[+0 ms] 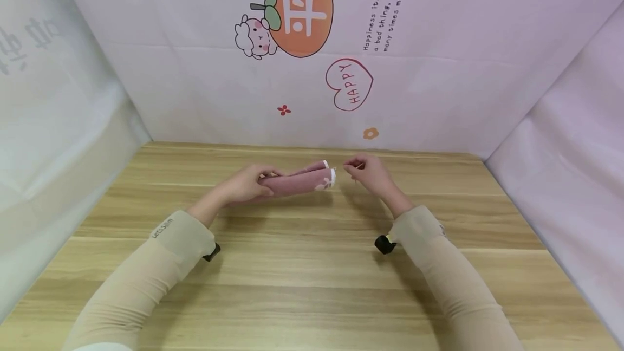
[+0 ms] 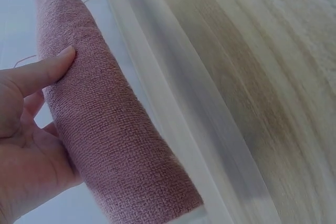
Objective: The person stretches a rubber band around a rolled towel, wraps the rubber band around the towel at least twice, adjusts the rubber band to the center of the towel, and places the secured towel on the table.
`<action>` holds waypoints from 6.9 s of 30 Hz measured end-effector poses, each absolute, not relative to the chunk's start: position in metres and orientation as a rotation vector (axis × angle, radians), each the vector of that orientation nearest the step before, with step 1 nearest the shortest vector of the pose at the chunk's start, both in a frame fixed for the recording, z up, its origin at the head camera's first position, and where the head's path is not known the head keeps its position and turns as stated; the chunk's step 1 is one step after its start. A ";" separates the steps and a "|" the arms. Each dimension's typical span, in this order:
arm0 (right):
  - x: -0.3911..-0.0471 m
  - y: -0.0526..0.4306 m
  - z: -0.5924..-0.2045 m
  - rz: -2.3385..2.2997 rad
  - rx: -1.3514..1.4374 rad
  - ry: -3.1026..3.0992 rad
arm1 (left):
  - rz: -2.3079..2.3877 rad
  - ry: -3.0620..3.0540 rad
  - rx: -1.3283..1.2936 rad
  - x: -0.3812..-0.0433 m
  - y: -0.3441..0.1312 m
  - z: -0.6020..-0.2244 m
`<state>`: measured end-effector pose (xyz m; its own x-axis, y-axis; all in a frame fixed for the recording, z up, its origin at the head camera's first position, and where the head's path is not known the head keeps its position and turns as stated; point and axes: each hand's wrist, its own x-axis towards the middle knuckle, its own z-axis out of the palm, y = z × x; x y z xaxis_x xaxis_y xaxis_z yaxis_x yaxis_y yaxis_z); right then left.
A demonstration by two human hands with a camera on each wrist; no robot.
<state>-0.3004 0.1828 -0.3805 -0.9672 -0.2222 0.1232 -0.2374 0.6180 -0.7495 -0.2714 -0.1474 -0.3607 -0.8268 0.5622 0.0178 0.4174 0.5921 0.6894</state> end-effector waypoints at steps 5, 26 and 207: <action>-0.301 0.175 -0.380 1.283 0.432 -2.758 | 1.049 2.615 0.806 -0.270 -0.144 -0.361; -0.295 0.156 -0.379 1.211 0.502 -2.733 | 0.955 2.602 0.800 -0.266 -0.133 -0.362; -0.262 0.119 -0.398 1.803 0.444 -2.444 | 1.129 2.334 0.670 -0.282 -0.111 -0.351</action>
